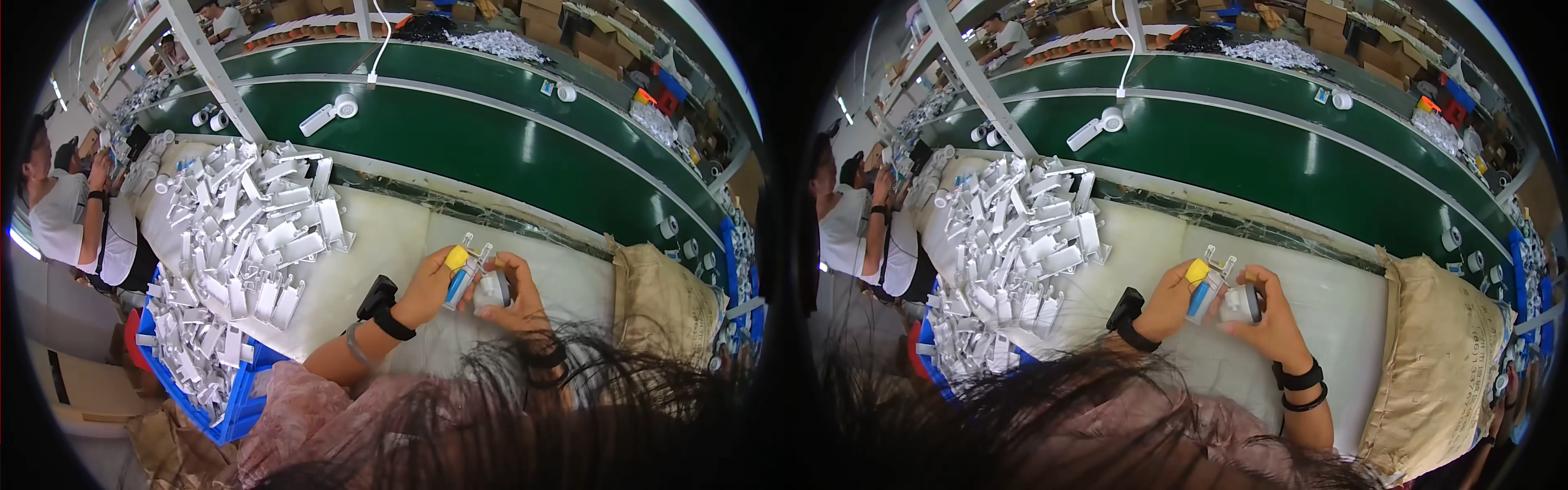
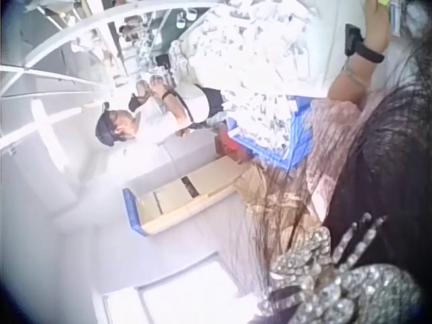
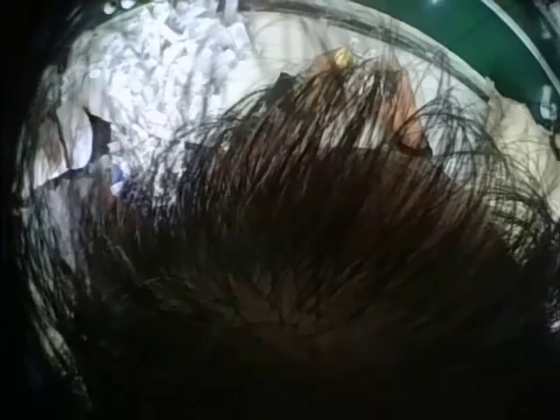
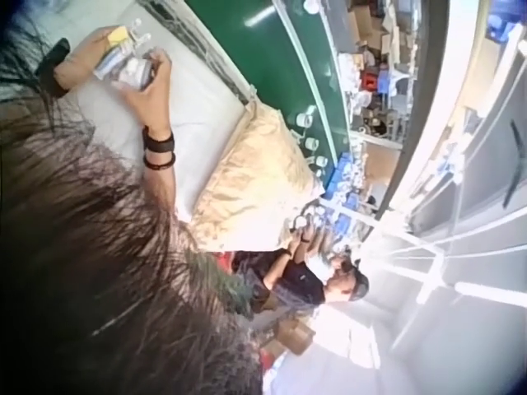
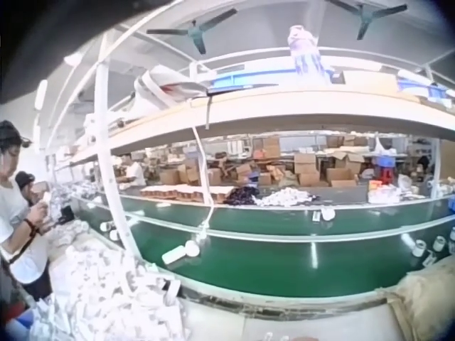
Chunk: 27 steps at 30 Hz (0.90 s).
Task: The person assembles handheld fans by fitting a motor housing to a handle, inserting a battery, and snapping on a back cover before placing the finished fan on the conveyor belt.
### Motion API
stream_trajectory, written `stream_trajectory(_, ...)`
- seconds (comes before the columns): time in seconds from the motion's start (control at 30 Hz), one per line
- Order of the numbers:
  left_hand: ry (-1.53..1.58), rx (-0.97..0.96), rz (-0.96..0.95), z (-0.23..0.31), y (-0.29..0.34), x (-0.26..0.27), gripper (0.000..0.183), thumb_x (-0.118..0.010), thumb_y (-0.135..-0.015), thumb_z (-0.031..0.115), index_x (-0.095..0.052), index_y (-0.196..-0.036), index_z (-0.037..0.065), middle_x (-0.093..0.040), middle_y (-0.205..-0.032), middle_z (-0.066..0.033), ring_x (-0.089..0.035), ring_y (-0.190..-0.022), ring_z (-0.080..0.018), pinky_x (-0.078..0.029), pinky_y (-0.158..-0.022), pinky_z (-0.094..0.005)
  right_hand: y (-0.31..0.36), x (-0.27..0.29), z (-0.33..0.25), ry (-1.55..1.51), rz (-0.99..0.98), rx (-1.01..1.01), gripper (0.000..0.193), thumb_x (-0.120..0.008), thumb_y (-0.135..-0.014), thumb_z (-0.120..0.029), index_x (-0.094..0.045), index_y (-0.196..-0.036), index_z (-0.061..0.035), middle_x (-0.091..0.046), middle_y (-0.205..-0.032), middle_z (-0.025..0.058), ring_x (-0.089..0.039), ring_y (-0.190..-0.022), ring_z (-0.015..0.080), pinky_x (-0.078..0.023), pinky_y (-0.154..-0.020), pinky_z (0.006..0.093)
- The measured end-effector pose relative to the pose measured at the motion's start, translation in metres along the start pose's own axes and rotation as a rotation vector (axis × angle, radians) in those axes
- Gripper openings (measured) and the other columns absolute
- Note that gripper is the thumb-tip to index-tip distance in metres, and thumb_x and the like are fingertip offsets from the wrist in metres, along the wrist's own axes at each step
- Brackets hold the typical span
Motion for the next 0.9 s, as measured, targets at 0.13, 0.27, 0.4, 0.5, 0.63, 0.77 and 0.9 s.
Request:
stream_trajectory(0.13,0.061,0.016,0.039,0.002,0.002,0.005,0.027,-0.035,-0.101,0.016,-0.054,-0.116,0.004,-0.064,-0.089,-0.0083,-0.062,-0.065,-0.0131,-0.052,-0.053,-0.0264,0.006,-0.015,0.026,-0.038,-0.177,-0.165,0.067,-0.082,-0.07,-0.012,-0.047,-0.126,-0.0029,-0.053,-0.119,0.0074,-0.054,-0.106,0.0179,-0.044,-0.094,0.0314)
stream_trajectory(0.27,0.109,0.007,0.067,0.001,-0.002,0.008,0.03,-0.034,-0.104,0.023,-0.05,-0.122,0.005,-0.063,-0.088,-0.008,-0.06,-0.061,-0.0135,-0.051,-0.049,-0.0268,0.004,0.0,0.035,0.069,-0.164,-0.231,0.064,-0.08,-0.07,-0.012,-0.048,-0.125,-0.0026,-0.055,-0.112,0.0079,-0.054,-0.105,0.0177,-0.043,-0.094,0.0304)
stream_trajectory(0.4,0.041,0.089,0.023,-0.004,-0.004,0.01,0.033,-0.038,-0.102,0.018,-0.049,-0.13,0.007,-0.064,-0.092,-0.0072,-0.062,-0.069,-0.014,-0.052,-0.055,-0.0279,0.0,0.024,0.039,-0.33,0.033,-0.252,0.059,-0.073,-0.077,-0.017,-0.047,-0.129,-0.0057,-0.058,-0.109,0.0094,-0.056,-0.105,0.0179,-0.05,-0.086,0.0306)
stream_trajectory(0.5,-0.1,0.151,-0.034,-0.016,-0.004,0.006,0.035,-0.04,-0.104,0.024,-0.048,-0.133,0.007,-0.065,-0.098,-0.0086,-0.062,-0.071,-0.0148,-0.052,-0.059,-0.0277,0.001,0.027,0.05,-0.673,0.027,-0.391,0.068,-0.062,-0.089,-0.033,-0.033,-0.144,-0.0046,-0.057,-0.121,0.0127,-0.061,-0.106,0.0236,-0.059,-0.06,0.0328)
stream_trajectory(0.63,-0.141,0.154,-0.203,-0.018,-0.002,-0.015,0.036,-0.041,-0.104,0.026,-0.049,-0.133,0.006,-0.066,-0.106,-0.0092,-0.065,-0.077,-0.016,-0.052,-0.069,-0.0274,-0.004,0.032,0.027,-0.782,0.0,-0.209,0.081,-0.071,-0.082,-0.04,-0.032,-0.144,-0.0053,-0.043,-0.139,0.0129,-0.059,-0.108,0.0208,-0.057,-0.063,0.0318)
stream_trajectory(0.77,-0.118,0.169,-0.204,-0.024,0.0,-0.015,0.035,-0.042,-0.104,0.025,-0.049,-0.133,0.005,-0.065,-0.11,-0.0093,-0.066,-0.083,-0.0169,-0.052,-0.075,-0.0272,-0.004,0.039,0.007,-0.57,-0.011,-0.164,0.084,-0.08,-0.073,-0.039,-0.039,-0.138,-0.0037,-0.05,-0.131,0.0112,-0.06,-0.1,0.0175,-0.055,-0.062,0.0294)
stream_trajectory(0.9,-0.279,0.133,-0.325,-0.023,0.002,-0.03,0.036,-0.042,-0.104,0.024,-0.046,-0.134,0.005,-0.064,-0.111,-0.0096,-0.066,-0.085,-0.0173,-0.051,-0.077,-0.0279,0.004,0.049,0.04,-0.456,0.03,-0.29,0.077,-0.081,-0.073,-0.037,-0.044,-0.131,-0.0038,-0.06,-0.115,0.0084,-0.063,-0.089,0.0161,-0.055,-0.06,0.0284)
Point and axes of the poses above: each hand's wrist, its own y-axis away from the middle knuckle, its own x-axis out of the back of the hand, z = x × y, the point moved 10 cm from there along -y, towards the middle knuckle
